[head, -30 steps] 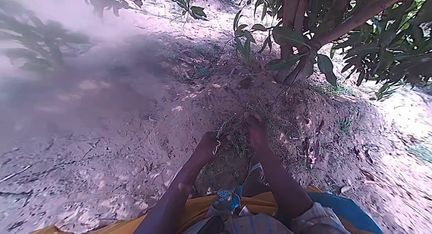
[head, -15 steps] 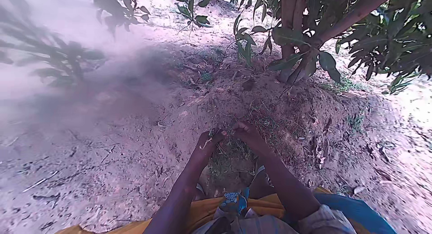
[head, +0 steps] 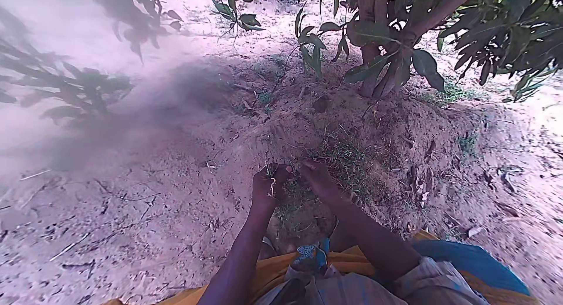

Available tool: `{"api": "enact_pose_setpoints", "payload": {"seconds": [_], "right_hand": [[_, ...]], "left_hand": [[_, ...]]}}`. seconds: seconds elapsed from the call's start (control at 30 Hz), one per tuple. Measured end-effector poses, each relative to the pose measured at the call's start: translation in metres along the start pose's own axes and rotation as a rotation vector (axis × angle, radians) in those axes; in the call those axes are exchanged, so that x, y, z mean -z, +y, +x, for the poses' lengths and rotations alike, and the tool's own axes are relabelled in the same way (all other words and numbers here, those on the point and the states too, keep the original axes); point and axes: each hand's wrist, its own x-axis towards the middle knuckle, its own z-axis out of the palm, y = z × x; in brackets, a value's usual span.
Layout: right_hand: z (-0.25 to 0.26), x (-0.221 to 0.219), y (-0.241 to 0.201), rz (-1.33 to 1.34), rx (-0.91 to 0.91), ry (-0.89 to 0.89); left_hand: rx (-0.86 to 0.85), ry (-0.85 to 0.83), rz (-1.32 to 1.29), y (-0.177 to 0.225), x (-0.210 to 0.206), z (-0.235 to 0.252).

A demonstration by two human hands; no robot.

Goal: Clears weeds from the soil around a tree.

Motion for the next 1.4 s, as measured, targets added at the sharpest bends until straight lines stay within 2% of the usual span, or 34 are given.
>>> {"api": "enact_pose_setpoints", "payload": {"seconds": [0.1, 0.23, 0.4, 0.47, 0.57, 0.6, 0.67, 0.7, 0.77, 0.9, 1.0, 1.1, 1.17, 1.27, 1.4], "right_hand": [[-0.003, -0.003, 0.002, -0.156, 0.019, -0.023], [0.001, -0.004, 0.009, -0.192, -0.006, -0.033], [-0.001, -0.007, 0.018, -0.224, 0.027, 0.004], [0.000, -0.007, 0.021, -0.282, 0.064, -0.027], [0.009, -0.001, 0.029, -0.338, 0.080, -0.217], [0.016, 0.004, 0.037, -0.364, 0.046, -0.295], [0.027, 0.025, 0.055, -0.487, -0.130, -0.383], [0.031, 0.040, 0.064, -0.587, -0.225, -0.369], [0.037, 0.069, 0.077, -0.732, -0.330, -0.219], [0.046, 0.114, 0.081, -0.705, -0.288, 0.087], [0.050, 0.129, 0.090, -0.699, -0.294, 0.086], [0.043, 0.122, 0.105, -0.835, -0.422, -0.001], [0.038, 0.105, 0.096, -0.954, -0.471, 0.000], [0.036, 0.078, 0.079, -0.988, -0.330, 0.007], [0.036, 0.046, 0.082, -0.986, -0.414, -0.350]], "left_hand": [[0.028, -0.005, -0.044, -0.004, -0.002, -0.001], [0.120, -0.038, -0.151, -0.010, -0.002, 0.000], [0.094, -0.148, 0.001, -0.013, 0.006, 0.001], [0.084, -0.111, 0.053, -0.010, 0.003, 0.000], [0.020, 0.028, 0.077, -0.008, 0.011, 0.005], [-0.014, 0.090, 0.060, -0.006, 0.019, 0.008], [-0.078, 0.216, 0.019, 0.001, 0.036, 0.016], [-0.100, 0.270, -0.022, 0.005, 0.045, 0.020], [-0.157, 0.337, -0.150, 0.011, 0.061, 0.027], [-0.164, 0.426, -0.338, 0.015, 0.074, 0.032], [-0.139, 0.478, -0.389, 0.015, 0.068, 0.032], [-0.105, 0.501, -0.341, 0.016, 0.064, 0.030], [-0.089, 0.502, -0.309, 0.018, 0.063, 0.031], [-0.049, 0.464, -0.258, 0.017, 0.056, 0.028], [-0.033, 0.330, -0.191, 0.012, 0.051, 0.025]]}}
